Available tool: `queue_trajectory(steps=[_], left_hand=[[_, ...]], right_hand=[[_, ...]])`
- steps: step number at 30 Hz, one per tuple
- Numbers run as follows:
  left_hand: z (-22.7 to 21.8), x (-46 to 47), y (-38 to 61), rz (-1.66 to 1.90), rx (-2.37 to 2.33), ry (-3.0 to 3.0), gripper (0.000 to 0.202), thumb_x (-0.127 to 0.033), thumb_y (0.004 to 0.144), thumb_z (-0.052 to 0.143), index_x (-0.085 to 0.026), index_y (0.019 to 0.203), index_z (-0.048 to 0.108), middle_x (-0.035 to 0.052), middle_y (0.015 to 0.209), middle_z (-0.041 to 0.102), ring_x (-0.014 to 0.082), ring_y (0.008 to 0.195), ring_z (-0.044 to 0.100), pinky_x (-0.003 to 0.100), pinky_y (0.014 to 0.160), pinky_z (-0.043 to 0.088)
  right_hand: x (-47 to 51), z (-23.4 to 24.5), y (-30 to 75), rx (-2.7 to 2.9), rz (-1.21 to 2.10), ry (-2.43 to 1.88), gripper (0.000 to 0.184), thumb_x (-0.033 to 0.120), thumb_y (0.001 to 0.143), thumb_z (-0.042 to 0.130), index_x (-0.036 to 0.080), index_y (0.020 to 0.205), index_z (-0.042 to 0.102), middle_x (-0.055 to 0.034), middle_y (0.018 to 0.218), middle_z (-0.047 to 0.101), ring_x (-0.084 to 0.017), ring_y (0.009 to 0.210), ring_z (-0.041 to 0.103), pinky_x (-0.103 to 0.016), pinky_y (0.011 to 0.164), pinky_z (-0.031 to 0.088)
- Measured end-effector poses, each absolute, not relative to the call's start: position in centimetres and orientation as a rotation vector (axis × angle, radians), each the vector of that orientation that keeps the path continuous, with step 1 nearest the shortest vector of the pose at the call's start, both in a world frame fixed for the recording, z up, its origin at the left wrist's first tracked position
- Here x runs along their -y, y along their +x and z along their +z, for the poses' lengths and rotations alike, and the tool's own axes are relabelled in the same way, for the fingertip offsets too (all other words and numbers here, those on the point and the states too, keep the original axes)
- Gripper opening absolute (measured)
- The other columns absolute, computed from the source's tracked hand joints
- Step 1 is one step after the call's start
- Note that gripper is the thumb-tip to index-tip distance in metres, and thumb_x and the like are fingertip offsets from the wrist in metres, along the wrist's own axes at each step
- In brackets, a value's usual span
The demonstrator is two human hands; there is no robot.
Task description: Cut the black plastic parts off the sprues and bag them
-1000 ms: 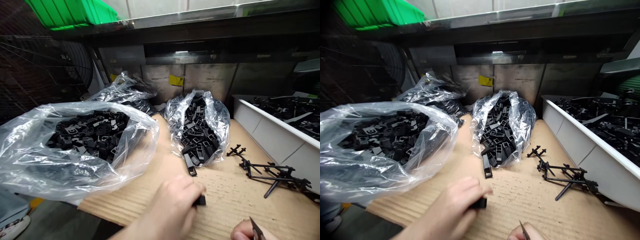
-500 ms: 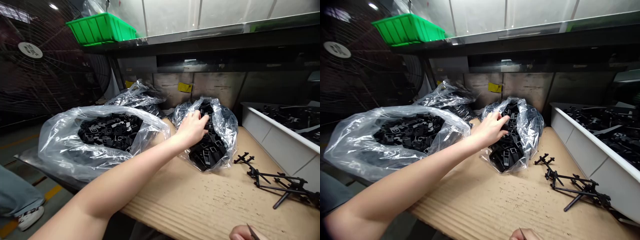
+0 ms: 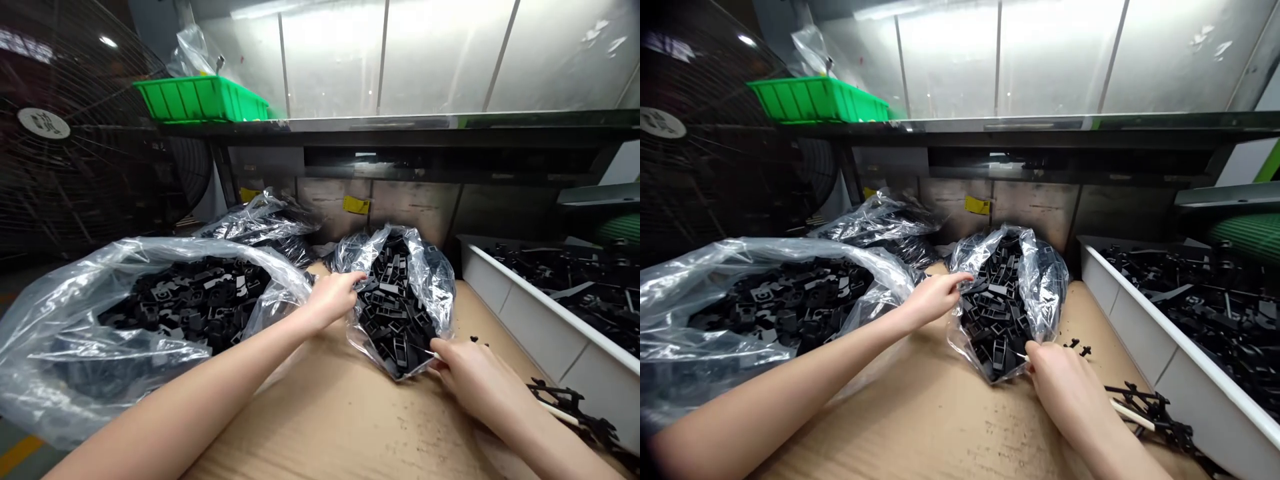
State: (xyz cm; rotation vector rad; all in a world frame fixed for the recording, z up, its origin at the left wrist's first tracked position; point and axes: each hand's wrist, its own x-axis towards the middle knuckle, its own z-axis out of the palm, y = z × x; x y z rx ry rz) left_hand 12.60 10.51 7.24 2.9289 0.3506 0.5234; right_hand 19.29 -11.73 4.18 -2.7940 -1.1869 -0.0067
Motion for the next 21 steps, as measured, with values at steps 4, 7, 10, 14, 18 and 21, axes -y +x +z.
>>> queue_trajectory(steps=[4,7,10,14,18,21], left_hand=[[10.5,-13.8,15.0,0.726,-0.491,2.866,0.019,-0.025,0.087,0.049,-0.017,0.103,0.055,0.0063,0.106,0.056,0.0201,0.091,0.056,0.039,0.079,0.046],[13.9,-16.2,17.7,0.869,-0.614,2.794,0.017,-0.025,0.087,0.05,-0.016,0.1,0.056,0.006,0.103,0.057,0.0192,0.089,0.057,0.037,0.076,0.047],[18.2,-17.3,20.3,1.043,-0.694,2.71,0.02,-0.025,0.087,0.05,-0.016,0.104,0.053,0.0064,0.105,0.056,0.0192,0.088,0.057,0.036,0.074,0.048],[21.8,-17.3,21.1,1.159,-0.719,2.682,0.028,-0.025,0.088,0.049,-0.014,0.113,0.047,0.0076,0.107,0.054,0.0199,0.086,0.058,0.038,0.073,0.049],[18.6,-16.6,18.2,0.983,-0.708,2.853,0.023,-0.026,0.087,0.049,-0.016,0.108,0.051,0.0072,0.11,0.053,0.0215,0.094,0.055,0.04,0.079,0.046],[13.7,-15.9,15.2,0.632,-0.649,3.031,0.02,-0.026,0.086,0.052,-0.014,0.102,0.054,0.0067,0.103,0.056,0.0205,0.09,0.056,0.04,0.077,0.047]], right_hand=[[10.8,6.4,22.7,1.053,-0.068,-2.826,0.02,0.025,0.086,0.046,0.014,0.073,0.055,0.0026,0.068,0.057,-0.007,0.061,0.054,-0.024,0.059,0.045],[10.0,10.8,26.4,0.877,-0.257,-2.855,0.022,0.033,0.086,0.046,0.014,0.079,0.056,0.0011,0.073,0.057,-0.009,0.066,0.055,-0.026,0.062,0.046],[8.9,16.7,29.0,0.712,-0.51,-2.833,0.022,0.035,0.084,0.047,0.016,0.086,0.056,-0.0012,0.084,0.058,-0.013,0.078,0.056,-0.03,0.07,0.045],[8.5,20.6,28.8,0.601,-0.714,-2.75,0.029,0.038,0.086,0.042,0.015,0.099,0.053,-0.0035,0.095,0.056,-0.016,0.088,0.054,-0.035,0.076,0.044],[9.4,16.7,26.3,0.654,-0.415,-2.848,0.023,0.035,0.085,0.045,0.016,0.091,0.055,-0.0017,0.086,0.057,-0.012,0.075,0.056,-0.029,0.067,0.046],[10.4,12.0,24.0,0.755,-0.122,-2.892,0.02,0.032,0.085,0.048,0.015,0.088,0.056,-0.0015,0.085,0.058,-0.011,0.074,0.056,-0.029,0.067,0.047]])
